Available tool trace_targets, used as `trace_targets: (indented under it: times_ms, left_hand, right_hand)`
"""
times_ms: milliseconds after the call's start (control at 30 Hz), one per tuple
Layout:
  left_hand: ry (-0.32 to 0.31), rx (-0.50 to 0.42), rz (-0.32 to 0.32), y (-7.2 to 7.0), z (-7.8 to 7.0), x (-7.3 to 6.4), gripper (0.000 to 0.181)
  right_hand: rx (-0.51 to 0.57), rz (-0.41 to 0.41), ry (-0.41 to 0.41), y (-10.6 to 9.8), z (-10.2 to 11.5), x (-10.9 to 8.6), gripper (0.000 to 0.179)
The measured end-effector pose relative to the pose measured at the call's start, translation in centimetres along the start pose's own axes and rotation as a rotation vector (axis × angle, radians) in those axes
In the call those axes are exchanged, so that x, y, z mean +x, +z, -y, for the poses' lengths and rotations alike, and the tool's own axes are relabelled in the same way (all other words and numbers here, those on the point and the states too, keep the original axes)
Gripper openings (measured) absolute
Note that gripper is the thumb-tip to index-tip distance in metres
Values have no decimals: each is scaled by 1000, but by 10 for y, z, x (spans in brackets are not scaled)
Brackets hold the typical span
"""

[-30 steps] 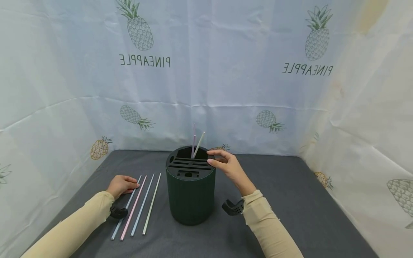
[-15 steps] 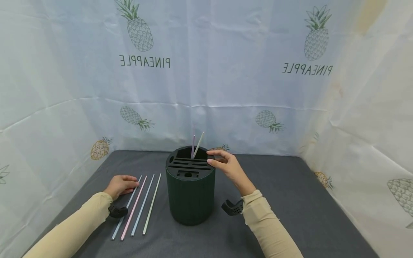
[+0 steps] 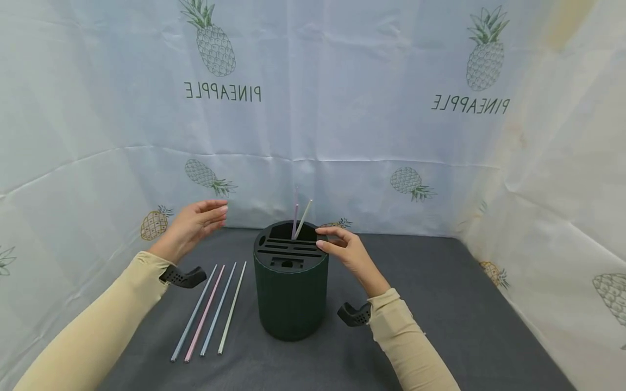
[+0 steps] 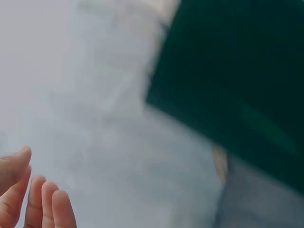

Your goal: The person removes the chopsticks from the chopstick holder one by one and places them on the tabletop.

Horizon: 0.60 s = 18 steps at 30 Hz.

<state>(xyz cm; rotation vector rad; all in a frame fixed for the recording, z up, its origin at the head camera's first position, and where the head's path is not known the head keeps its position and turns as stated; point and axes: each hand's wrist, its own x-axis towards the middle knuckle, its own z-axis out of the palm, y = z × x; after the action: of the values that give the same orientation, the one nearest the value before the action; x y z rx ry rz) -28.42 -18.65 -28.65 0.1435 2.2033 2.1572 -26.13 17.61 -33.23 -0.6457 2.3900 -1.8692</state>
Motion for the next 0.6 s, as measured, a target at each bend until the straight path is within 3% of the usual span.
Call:
trace_targets:
  times_ms: [133,267,433,600]
  left_hand:
    - [90,14,117,38,-35,-4,44]
    - [141,25,213,72,-52,-7,36]
    - [176,126,283,101,-52,-5,34]
    - [158,251,310,116,-44,-4,36]
  right_hand:
    - [1,-4,2,-1,0,-1,44]
    - [5,-2,7,0,1,-1,44]
    - [17,-1,15,1,0,-1,44]
    - [16,-5,16,1,0,0,44]
